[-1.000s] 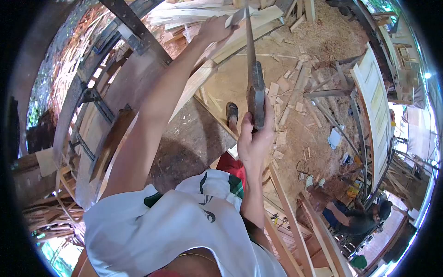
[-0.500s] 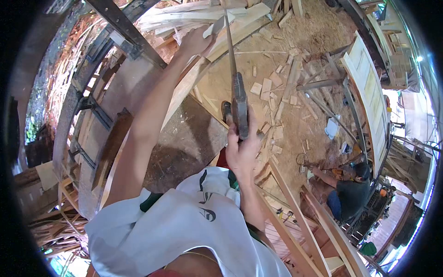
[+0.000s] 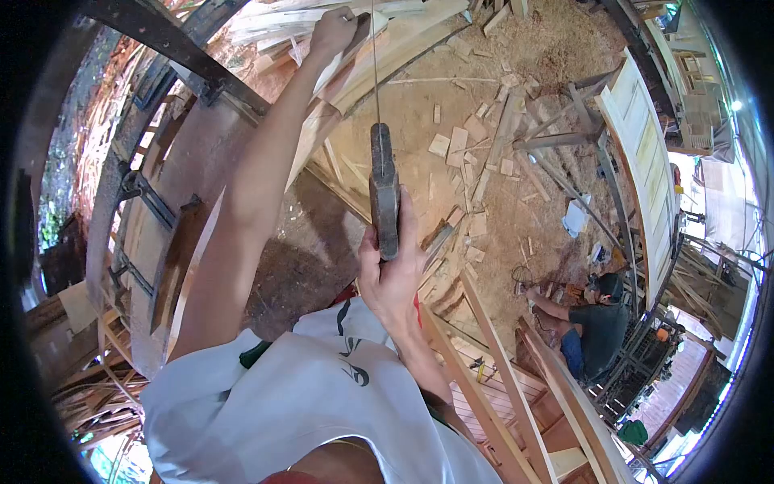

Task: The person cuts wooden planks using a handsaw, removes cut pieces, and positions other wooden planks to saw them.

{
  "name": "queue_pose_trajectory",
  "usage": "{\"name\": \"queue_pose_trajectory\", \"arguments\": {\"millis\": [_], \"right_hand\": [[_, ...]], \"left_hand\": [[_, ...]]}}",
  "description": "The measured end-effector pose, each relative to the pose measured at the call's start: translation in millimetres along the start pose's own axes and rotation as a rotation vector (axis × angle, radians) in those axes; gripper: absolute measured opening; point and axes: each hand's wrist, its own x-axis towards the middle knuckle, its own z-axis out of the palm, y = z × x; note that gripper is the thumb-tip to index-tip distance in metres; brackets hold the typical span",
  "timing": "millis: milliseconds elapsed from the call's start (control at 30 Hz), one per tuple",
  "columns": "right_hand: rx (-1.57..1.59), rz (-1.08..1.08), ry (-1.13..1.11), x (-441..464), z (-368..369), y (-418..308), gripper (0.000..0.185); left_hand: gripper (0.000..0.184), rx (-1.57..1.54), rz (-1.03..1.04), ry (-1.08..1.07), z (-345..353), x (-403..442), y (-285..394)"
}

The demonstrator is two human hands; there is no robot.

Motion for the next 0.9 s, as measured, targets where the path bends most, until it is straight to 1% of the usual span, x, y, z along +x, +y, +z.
{"name": "queue_pose_trajectory", "arguments": {"millis": [33, 100, 167, 233, 267, 333, 367, 433, 567, 633, 667, 733, 767, 833, 867, 900], "right_hand": [[0.032, 0.028, -0.015, 0.2, -0.2, -2.4, 0.059], [0.039, 0.055, -0.028, -2.1, 2.1, -4.5, 0.058], [0.052, 0.095, -0.038, -5.6, 3.8, -7.8, 0.058], [0.057, 0.125, -0.049, -6.5, 4.7, -8.3, 0.058], [0.056, 0.091, -0.029, -6.8, 6.9, -6.7, 0.058], [0.056, 0.068, -0.005, -10.5, 13.0, -0.5, 0.059], [-0.004, 0.01, 0.019, -7.8, 13.0, 6.9, 0.064], [-0.063, -0.03, 0.039, -7.9, 10.0, 12.1, 0.069], [-0.071, -0.02, 0.031, -4.3, 5.2, 4.4, 0.065], [-0.054, 0.013, 0.048, -1.7, 7.7, 8.7, 0.064], [-0.052, 0.01, 0.052, -2.0, 7.7, 8.3, 0.064], [-0.047, -0.013, 0.071, -1.8, 6.3, 7.3, 0.064], [-0.052, -0.021, 0.06, 0.9, 8.2, 4.8, 0.064], [-0.02, 0.044, 0.053, 2.1, 11.8, -0.7, 0.059], [-0.01, 0.067, 0.049, 1.8, 12.0, -2.3, 0.057], [-0.04, 0.046, 0.046, 0.8, 12.1, -3.2, 0.057]], "left_hand": [[0.038, 0.002, 0.001, 0.005, -0.5, -2.3, 2.5], [0.024, 0.006, 0.03, 0.059, -2.9, -8.7, 7.2], [0.023, 0.001, 0.041, 0.055, 0.7, -0.3, 5.7], [0.024, 0.097, -0.007, 0.115, 7.8, 7.0, 5.4], [0.024, 0.099, -0.009, 0.112, 3.5, -3.0, 9.8], [0.045, 0.0, -0.098, 0.037, -6.1, -17.4, 19.6], [0.045, -0.01, -0.108, 0.045, -6.6, -14.1, 19.9], [0.047, -0.004, -0.053, 0.032, -2.9, -11.4, 16.5], [0.044, 0.002, -0.073, 0.057, -7.4, -17.1, 20.3], [0.062, -0.004, -0.104, -0.003, -19.4, -30.3, 33.6], [0.062, -0.003, -0.099, -0.001, -16.6, -29.2, 33.7], [0.049, -0.008, -0.013, 0.172, -8.0, -25.1, 25.5], [0.049, -0.016, -0.021, 0.182, -3.2, -20.4, 17.5], [0.048, -0.128, 0.067, 0.227, -0.1, -18.7, 9.5], [0.048, -0.129, 0.062, 0.229, -2.9, -22.6, 10.7], [0.046, -0.1, 0.033, 0.165, -6.5, -24.2, 14.7]]}}
